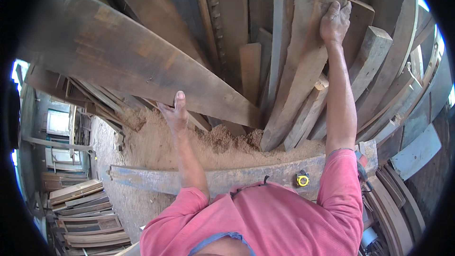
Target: The person measures the width of a wooden plank using a tape measure and then rearranges other planks in a lumber yard.
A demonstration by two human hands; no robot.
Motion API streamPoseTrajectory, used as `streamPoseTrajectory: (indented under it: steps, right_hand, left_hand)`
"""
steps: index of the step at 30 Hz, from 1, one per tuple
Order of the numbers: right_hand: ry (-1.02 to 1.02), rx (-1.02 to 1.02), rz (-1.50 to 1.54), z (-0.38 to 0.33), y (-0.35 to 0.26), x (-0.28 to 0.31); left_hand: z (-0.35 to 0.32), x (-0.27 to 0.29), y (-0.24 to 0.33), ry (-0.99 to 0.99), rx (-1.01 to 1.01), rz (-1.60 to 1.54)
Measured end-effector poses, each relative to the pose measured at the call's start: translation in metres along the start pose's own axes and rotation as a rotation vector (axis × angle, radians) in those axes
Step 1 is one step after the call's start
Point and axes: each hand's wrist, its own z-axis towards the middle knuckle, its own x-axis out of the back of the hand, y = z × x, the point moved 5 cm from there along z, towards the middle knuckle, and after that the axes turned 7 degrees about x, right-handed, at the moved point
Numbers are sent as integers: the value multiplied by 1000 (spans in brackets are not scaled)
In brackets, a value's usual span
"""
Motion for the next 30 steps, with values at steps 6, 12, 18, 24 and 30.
streamPoseTrajectory:
  steps: [6,12,18,24,30]
  right_hand:
    - [-65,300,-334,-48,-42,21]
    - [-1032,372,441,-227,-162,-9]
    - [-1434,-102,934,-329,-204,-40]
    - [-1280,-36,872,-372,-227,-33]
    - [-1282,135,783,-421,-263,-4]
  left_hand:
    - [-27,51,-25,31,-52,160]
    - [-47,76,-12,-40,77,-89]
    - [-25,107,27,-118,-181,-571]
    - [-10,160,79,164,-345,-534]
    - [-92,240,57,294,-344,-516]
